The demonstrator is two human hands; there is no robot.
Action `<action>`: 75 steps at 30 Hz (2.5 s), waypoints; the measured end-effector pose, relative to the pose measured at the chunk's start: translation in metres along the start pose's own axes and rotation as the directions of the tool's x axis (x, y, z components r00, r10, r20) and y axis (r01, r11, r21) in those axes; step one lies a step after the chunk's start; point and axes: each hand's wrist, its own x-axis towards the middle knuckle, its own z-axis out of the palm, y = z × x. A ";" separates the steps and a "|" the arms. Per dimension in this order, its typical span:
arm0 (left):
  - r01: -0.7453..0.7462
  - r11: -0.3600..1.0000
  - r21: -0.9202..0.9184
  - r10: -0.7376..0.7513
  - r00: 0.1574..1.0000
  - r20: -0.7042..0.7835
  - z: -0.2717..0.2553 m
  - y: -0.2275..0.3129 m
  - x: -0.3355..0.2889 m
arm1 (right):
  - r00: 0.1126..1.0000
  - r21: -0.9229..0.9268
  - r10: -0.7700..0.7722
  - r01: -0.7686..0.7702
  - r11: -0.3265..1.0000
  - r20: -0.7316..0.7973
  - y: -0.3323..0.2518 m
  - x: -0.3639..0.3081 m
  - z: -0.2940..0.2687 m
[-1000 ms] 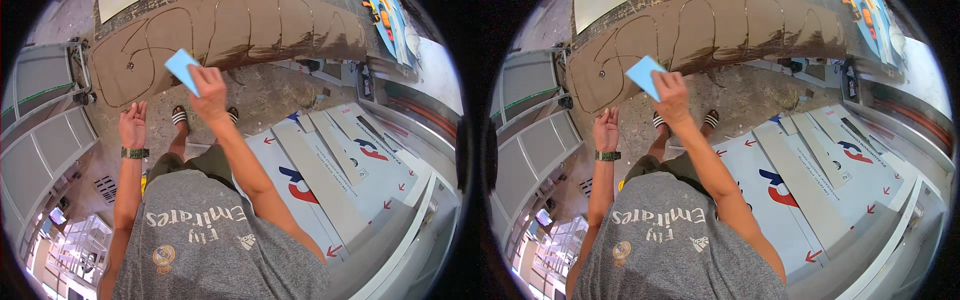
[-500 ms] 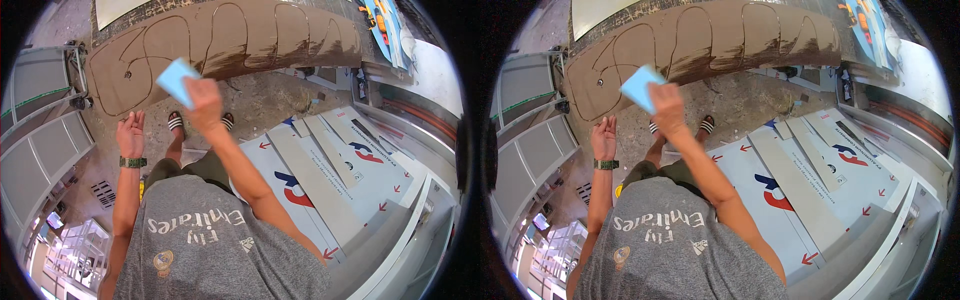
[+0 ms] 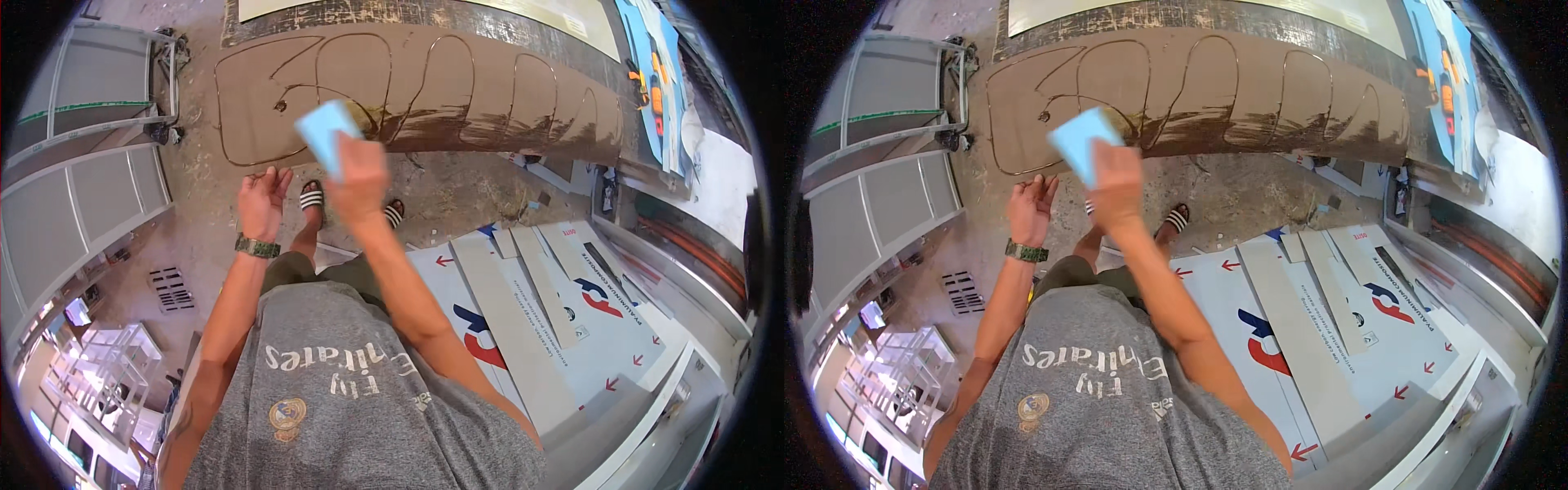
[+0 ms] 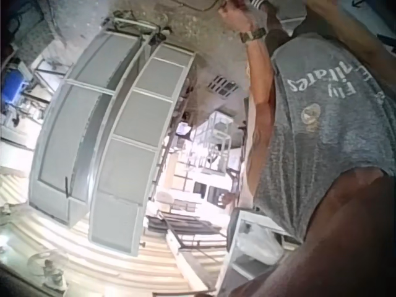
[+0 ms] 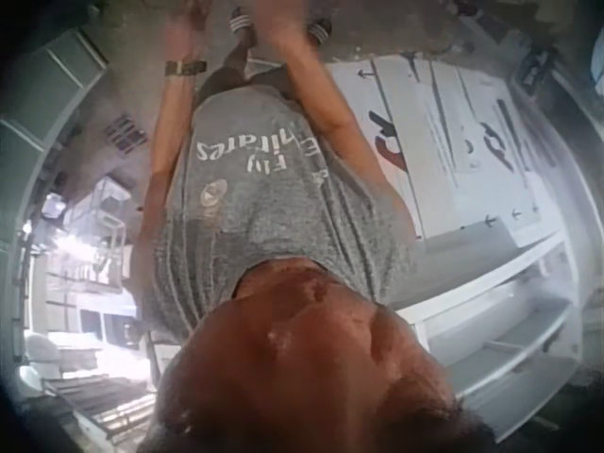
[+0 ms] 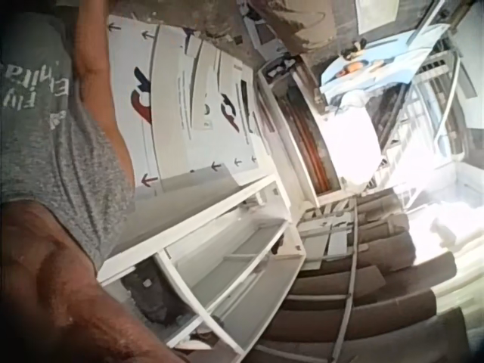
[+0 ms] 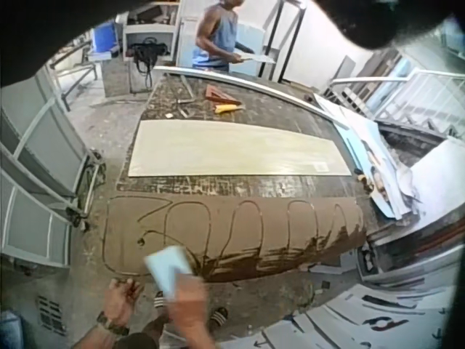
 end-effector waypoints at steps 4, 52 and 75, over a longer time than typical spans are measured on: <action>-0.004 1.000 -0.006 0.004 0.998 -0.055 -0.002 0.004 0.001 | 0.995 0.178 0.038 -0.022 0.984 -0.092 -0.021 0.017 -0.010; 0.113 0.976 0.188 -0.103 0.993 -0.063 -0.009 0.001 0.013 | 0.995 0.139 0.024 -0.011 0.990 -0.092 -0.032 -0.052 0.025; 0.053 0.990 0.132 -0.053 0.999 -0.008 0.000 -0.001 0.008 | 0.955 0.189 -0.206 0.167 0.968 0.214 0.100 0.049 -0.064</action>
